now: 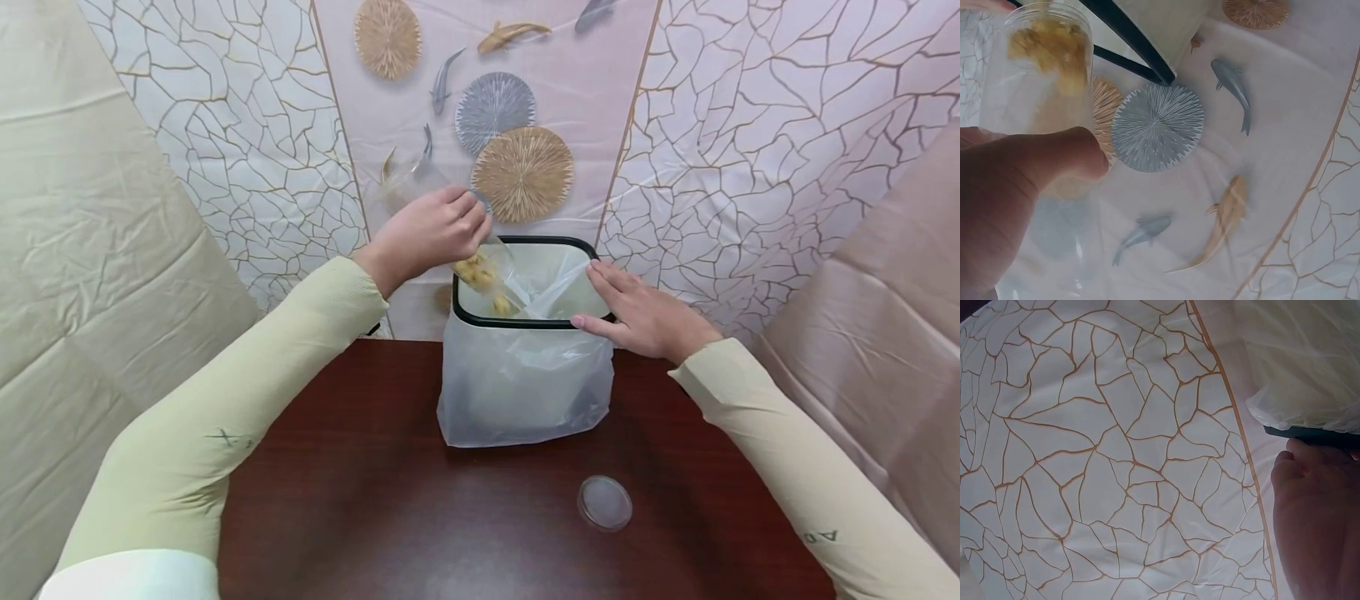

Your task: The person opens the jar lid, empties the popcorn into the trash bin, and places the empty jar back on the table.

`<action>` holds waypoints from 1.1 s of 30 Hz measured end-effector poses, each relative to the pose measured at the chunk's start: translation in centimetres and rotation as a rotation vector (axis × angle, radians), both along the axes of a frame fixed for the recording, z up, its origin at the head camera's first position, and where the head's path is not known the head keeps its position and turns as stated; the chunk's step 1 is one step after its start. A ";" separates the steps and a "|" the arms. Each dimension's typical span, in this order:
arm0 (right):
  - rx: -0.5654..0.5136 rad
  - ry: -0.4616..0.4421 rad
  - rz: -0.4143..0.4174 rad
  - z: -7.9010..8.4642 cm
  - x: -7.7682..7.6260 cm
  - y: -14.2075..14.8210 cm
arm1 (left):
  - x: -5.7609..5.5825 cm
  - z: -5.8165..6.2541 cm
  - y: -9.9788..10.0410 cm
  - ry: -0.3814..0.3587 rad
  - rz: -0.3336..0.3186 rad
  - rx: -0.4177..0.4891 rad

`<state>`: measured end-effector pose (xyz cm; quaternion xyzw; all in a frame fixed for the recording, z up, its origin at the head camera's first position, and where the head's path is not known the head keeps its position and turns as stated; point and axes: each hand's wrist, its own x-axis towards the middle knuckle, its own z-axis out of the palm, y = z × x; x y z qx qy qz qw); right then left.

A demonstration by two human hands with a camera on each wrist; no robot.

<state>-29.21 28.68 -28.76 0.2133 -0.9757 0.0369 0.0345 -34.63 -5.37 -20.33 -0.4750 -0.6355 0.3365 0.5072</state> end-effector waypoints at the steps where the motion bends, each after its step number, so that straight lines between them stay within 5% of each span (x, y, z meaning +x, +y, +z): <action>1: 0.000 -0.001 -0.001 0.0 0.0 0.0 | -0.1 0.0 0.1 0.017 -0.011 -0.006; 12: -0.005 -0.004 0.001 0.0 0.1 -0.1 | 0.1 -0.7 0.3 0.038 0.018 0.019; 17: -0.008 0.005 0.005 0.1 0.1 -0.1 | 0.4 -1.0 -0.2 -0.054 0.041 0.045; 21: -0.013 0.001 0.002 0.0 0.2 -0.1 | 0.6 -1.3 -0.8 -0.202 0.077 0.126; 24: -0.023 -0.001 -0.001 0.0 0.2 0.0 | 0.8 -1.7 -1.6 -0.424 0.109 0.243; 28: -0.032 -0.001 0.001 -0.2 0.2 0.0 | 0.7 -2.7 -3.2 -0.753 0.129 0.488; 33: -0.039 0.005 0.005 -0.2 0.1 0.0 | 0.1 -4.5 -5.5 -1.022 0.060 0.844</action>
